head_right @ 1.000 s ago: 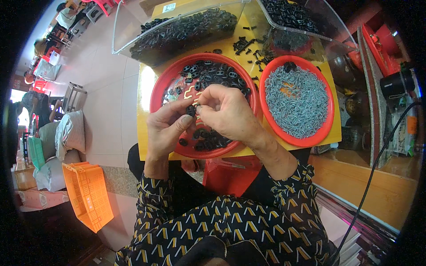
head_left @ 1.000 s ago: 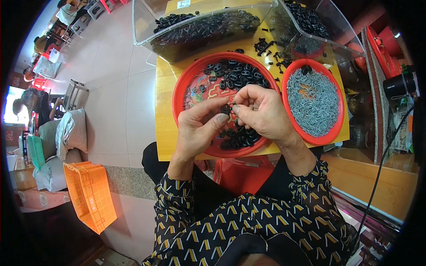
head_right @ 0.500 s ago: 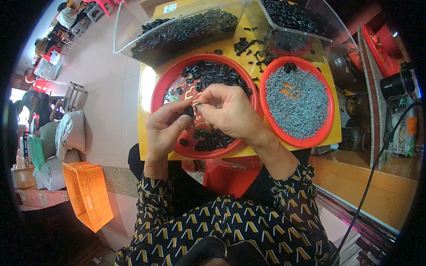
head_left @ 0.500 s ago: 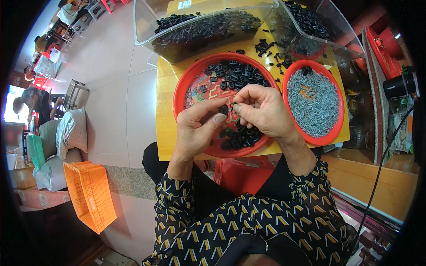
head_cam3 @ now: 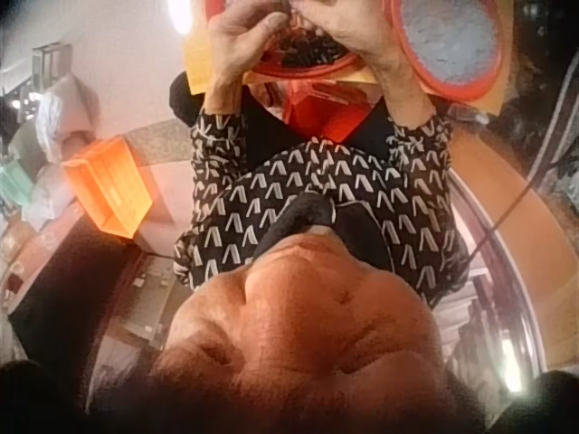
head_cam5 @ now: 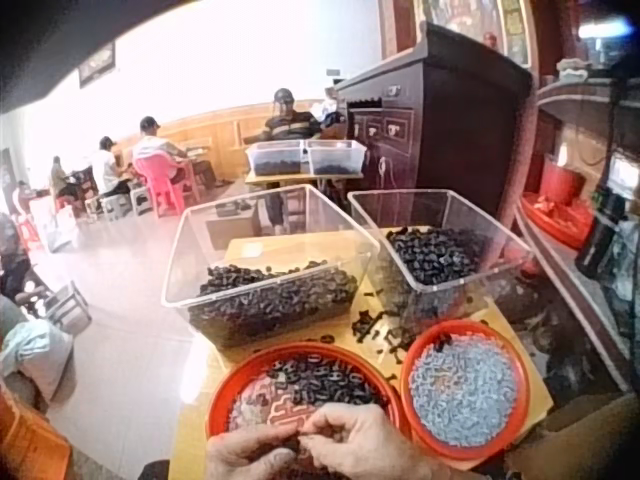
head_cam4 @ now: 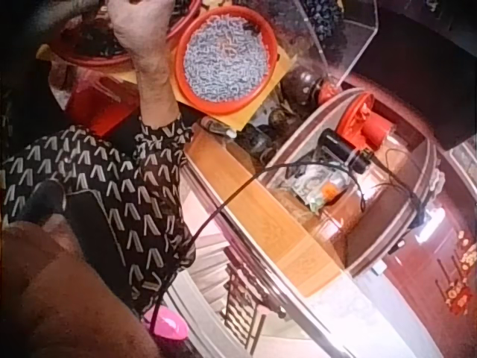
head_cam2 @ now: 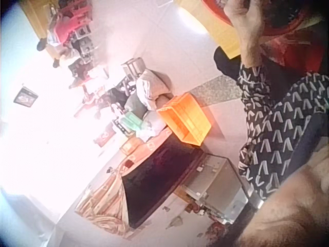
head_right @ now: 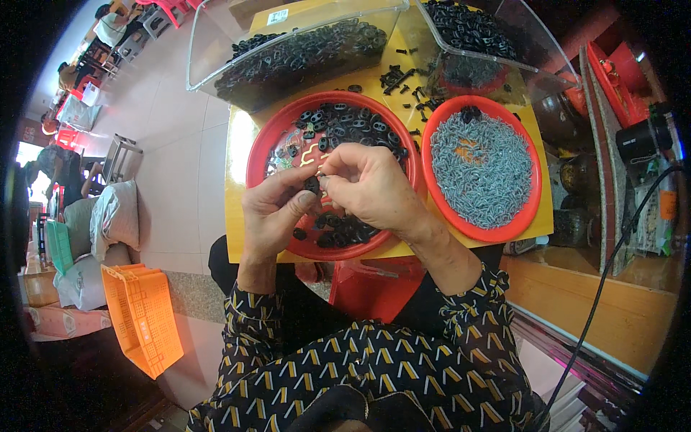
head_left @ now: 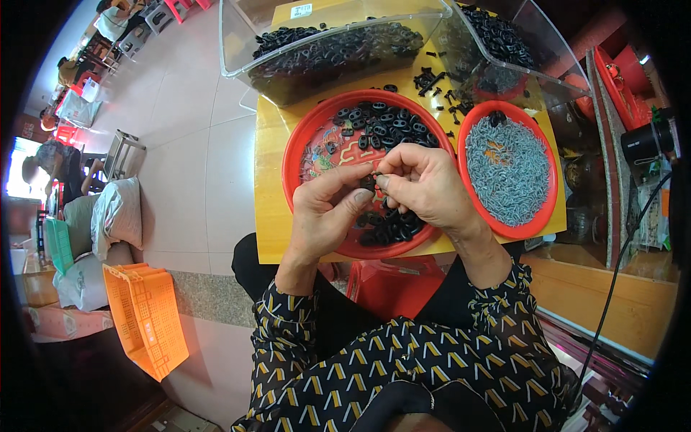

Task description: The person assembles small black padlocks by hand, inserting metal pins into lock bodies and placing the completed units into a red tray. The process is repeated continuously with components drawn from nearby containers.

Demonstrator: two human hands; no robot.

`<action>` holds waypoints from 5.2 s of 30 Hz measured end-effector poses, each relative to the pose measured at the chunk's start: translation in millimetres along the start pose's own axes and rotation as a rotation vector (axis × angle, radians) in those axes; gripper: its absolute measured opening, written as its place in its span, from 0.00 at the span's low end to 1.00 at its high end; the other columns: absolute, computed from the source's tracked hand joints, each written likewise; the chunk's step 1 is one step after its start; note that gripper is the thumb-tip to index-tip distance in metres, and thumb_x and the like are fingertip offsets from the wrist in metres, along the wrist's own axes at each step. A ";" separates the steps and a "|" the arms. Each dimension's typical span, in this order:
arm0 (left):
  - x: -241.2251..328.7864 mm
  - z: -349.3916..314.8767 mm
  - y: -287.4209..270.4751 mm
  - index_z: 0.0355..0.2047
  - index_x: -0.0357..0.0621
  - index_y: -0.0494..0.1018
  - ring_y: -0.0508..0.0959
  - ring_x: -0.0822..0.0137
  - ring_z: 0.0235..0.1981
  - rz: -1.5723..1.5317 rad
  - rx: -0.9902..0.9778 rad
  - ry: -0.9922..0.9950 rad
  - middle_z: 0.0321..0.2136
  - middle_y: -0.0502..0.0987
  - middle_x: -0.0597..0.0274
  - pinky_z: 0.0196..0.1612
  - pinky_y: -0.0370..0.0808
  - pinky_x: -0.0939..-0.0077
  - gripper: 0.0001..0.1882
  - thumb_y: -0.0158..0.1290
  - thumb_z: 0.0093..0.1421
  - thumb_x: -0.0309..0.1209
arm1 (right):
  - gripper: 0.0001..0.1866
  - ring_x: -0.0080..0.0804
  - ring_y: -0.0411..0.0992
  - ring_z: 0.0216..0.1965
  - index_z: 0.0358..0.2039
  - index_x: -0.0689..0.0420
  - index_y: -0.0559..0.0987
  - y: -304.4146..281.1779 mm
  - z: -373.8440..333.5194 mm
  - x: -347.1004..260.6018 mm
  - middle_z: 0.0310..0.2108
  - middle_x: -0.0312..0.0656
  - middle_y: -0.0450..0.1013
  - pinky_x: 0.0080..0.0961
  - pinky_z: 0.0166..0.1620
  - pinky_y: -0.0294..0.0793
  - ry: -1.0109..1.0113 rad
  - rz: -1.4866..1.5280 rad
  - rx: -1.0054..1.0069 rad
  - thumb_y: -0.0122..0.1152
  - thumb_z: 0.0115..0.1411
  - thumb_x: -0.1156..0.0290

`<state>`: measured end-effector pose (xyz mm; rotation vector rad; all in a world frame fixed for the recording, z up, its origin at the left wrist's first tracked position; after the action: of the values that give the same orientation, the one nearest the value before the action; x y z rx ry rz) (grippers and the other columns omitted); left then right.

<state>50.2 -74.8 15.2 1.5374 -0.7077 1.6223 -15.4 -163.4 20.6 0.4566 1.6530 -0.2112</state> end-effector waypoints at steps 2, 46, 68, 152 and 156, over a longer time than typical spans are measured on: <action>2.3 0.8 -0.6 0.40 0.35 0.70 0.71 0.79 0.27 0.051 -0.016 0.039 0.26 0.73 0.65 0.31 0.71 0.86 0.15 0.51 0.50 0.18 | 0.03 0.13 0.66 0.19 0.27 0.62 0.72 -0.1 0.0 -2.5 0.20 0.31 0.68 0.11 0.20 0.66 -0.011 -0.004 -0.012 0.54 0.52 0.77; 0.8 2.8 -5.0 0.42 0.35 0.69 0.71 0.77 0.30 -0.087 0.020 0.075 0.30 0.73 0.64 0.34 0.70 0.85 0.16 0.51 0.51 0.20 | 0.10 0.24 0.72 0.26 0.34 0.62 0.71 17.5 9.1 21.4 0.25 0.39 0.71 0.15 0.27 0.73 0.095 0.539 -0.311 0.53 0.55 0.70; 4.3 2.2 -5.5 0.42 0.35 0.69 0.70 0.79 0.26 0.056 0.019 0.077 0.26 0.72 0.66 0.30 0.69 0.86 0.18 0.51 0.49 0.17 | 0.05 0.19 0.68 0.16 0.27 0.62 0.73 -1.5 7.0 10.9 0.16 0.38 0.69 0.12 0.19 0.67 0.103 0.137 -0.075 0.51 0.54 0.73; -18.2 20.9 -5.3 0.26 0.37 0.69 0.66 0.81 0.24 -0.186 0.075 -0.100 0.22 0.69 0.71 0.29 0.64 0.87 0.11 0.46 0.58 0.34 | 0.04 0.15 0.68 0.24 0.31 0.64 0.71 -4.0 6.1 -17.6 0.25 0.34 0.70 0.13 0.26 0.69 -0.121 0.060 0.077 0.51 0.53 0.80; -18.1 19.6 -2.9 0.26 0.38 0.69 0.65 0.81 0.24 -0.167 0.070 -0.099 0.21 0.68 0.72 0.28 0.63 0.87 0.11 0.46 0.59 0.33 | 0.03 0.16 0.69 0.25 0.29 0.65 0.71 -5.3 7.2 -19.1 0.24 0.35 0.70 0.15 0.26 0.72 -0.153 -0.020 0.081 0.51 0.53 0.80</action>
<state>62.9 -92.3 -0.7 1.6899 -0.5637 1.4687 -9.6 -174.3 37.7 0.4731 1.5037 -0.3211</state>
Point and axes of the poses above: each hand's wrist, its own z-axis towards the middle knuckle, its own y-axis out of the palm, x = y × z, the point moved 10 cm from there along z, towards the middle knuckle
